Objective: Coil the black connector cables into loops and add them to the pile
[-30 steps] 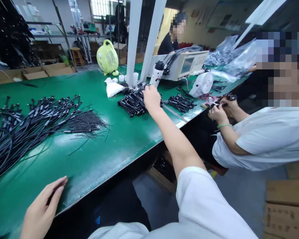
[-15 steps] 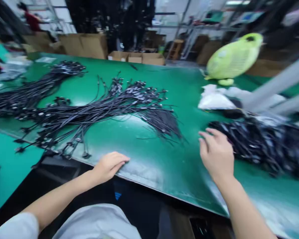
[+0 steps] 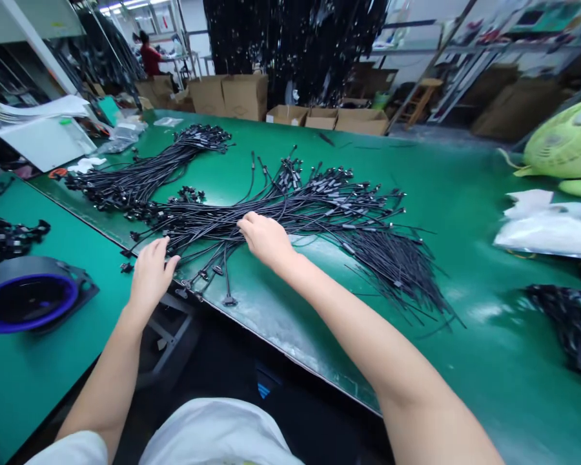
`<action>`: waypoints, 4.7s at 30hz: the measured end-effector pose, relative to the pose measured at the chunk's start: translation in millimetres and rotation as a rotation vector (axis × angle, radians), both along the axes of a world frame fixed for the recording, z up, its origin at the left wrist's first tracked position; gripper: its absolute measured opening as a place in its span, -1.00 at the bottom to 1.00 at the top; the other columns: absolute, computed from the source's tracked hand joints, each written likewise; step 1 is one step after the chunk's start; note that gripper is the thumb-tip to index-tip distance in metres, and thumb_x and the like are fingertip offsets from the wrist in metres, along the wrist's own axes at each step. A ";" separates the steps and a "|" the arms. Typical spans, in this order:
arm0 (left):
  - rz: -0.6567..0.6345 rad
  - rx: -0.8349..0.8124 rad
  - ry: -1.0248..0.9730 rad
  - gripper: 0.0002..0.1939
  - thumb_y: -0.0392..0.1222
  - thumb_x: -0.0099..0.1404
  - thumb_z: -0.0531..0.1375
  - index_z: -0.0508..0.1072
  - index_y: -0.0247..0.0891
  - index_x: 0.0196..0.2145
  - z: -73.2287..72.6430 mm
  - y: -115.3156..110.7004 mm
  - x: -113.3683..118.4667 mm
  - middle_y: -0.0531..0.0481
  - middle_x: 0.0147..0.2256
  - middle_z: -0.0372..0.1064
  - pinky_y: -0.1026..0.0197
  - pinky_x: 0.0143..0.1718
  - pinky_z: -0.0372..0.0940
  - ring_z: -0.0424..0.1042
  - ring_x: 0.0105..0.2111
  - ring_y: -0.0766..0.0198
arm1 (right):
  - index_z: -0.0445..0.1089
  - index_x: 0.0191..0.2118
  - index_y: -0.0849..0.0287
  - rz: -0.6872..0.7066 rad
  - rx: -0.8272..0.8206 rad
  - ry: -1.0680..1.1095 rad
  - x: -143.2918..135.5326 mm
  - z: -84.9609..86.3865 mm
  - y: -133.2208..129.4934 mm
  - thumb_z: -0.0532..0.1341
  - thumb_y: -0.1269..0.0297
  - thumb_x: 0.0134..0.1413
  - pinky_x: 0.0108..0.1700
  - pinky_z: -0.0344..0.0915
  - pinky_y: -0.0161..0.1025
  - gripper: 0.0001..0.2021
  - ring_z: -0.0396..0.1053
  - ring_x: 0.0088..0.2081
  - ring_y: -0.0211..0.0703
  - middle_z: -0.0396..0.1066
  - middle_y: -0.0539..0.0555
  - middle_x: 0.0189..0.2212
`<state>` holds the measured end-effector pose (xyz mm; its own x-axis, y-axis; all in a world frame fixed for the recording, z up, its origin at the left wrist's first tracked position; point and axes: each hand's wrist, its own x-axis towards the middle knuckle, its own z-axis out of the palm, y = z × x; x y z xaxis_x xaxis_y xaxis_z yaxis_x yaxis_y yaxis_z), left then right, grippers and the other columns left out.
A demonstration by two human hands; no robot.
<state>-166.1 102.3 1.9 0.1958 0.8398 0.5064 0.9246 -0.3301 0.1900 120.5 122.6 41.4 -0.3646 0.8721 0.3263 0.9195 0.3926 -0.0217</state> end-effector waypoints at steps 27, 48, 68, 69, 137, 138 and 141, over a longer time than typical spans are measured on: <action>-0.722 -0.698 -1.266 -0.65 0.04 0.33 0.17 0.50 -0.34 -0.35 72.0 -60.0 -14.1 0.16 -0.70 0.11 0.29 -0.51 0.30 0.14 -0.68 0.44 | 0.21 0.19 0.23 -0.052 -0.039 0.436 60.7 54.0 -37.5 0.16 0.05 0.16 0.10 0.23 -0.02 -0.45 0.32 0.04 0.04 0.25 0.32 0.13; -0.649 0.020 -0.548 -0.81 -0.23 0.34 0.12 0.52 -0.22 -0.17 66.7 -104.4 28.4 -0.15 -0.11 0.46 0.03 0.05 0.30 0.42 -0.04 0.09 | 0.28 -0.37 0.18 0.253 -0.057 0.141 -45.7 45.5 -172.2 -0.07 0.23 0.38 -0.43 -0.01 -0.30 -0.68 0.17 -0.50 -0.27 0.30 0.01 -0.50; -0.823 -0.894 -2.256 -0.71 -0.20 0.48 -0.03 0.31 -0.42 0.03 81.1 -78.0 -26.5 0.25 -0.68 0.13 0.61 -0.64 0.20 0.21 -0.73 0.57 | 0.40 -0.05 0.15 -0.059 0.115 0.149 51.7 8.7 -134.8 -0.07 0.20 0.35 -0.35 0.19 -0.29 -0.67 0.43 -0.28 -0.14 0.49 0.12 -0.23; -0.804 -0.884 -2.263 -0.70 -0.22 0.48 -0.03 0.28 -0.42 0.06 80.6 -76.4 -27.1 0.25 -0.66 0.16 0.62 -0.63 0.20 0.22 -0.71 0.58 | 0.41 -0.07 0.15 -0.072 0.125 0.127 55.8 6.0 -139.8 -0.06 0.21 0.35 -0.38 0.16 -0.30 -0.67 0.41 -0.32 -0.16 0.49 0.11 -0.26; -0.669 -1.352 -1.596 -0.54 0.12 0.34 0.12 0.18 -0.23 -0.57 17.0 -155.7 135.4 0.21 -0.65 -0.09 0.19 -0.24 0.26 0.10 -0.59 0.39 | 0.15 -0.55 0.16 -0.146 -0.168 1.994 -22.8 -26.4 -214.7 0.15 -0.14 0.14 -0.34 0.22 -0.31 -0.53 0.11 -0.45 -0.32 0.09 -0.05 -0.51; -0.699 -1.319 -1.496 -0.54 0.14 0.34 0.11 0.20 -0.24 -0.56 17.7 -155.8 133.6 0.21 -0.66 -0.08 0.17 -0.22 0.26 0.10 -0.59 0.39 | 0.14 -0.56 0.16 -0.156 -0.172 1.949 -21.7 -25.0 -214.4 0.14 -0.13 0.16 -0.30 0.24 -0.31 -0.52 0.13 -0.42 -0.31 0.10 -0.04 -0.51; -0.709 -1.183 -1.232 -0.56 0.17 0.36 0.06 0.26 -0.25 -0.48 15.1 -158.2 130.2 0.21 -0.64 -0.04 0.15 -0.24 0.24 0.13 -0.59 0.38 | 0.24 -0.46 0.15 -0.186 -0.252 1.940 -25.9 -18.8 -214.9 0.14 -0.14 0.15 -0.32 0.30 -0.32 -0.57 0.21 -0.41 -0.30 0.16 -0.03 -0.49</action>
<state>-35.9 -55.9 17.0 0.6480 0.7549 -0.1011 -0.1350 0.2445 0.9602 94.6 -92.4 22.6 0.3579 0.9337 -0.0112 -0.3867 0.1373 -0.9119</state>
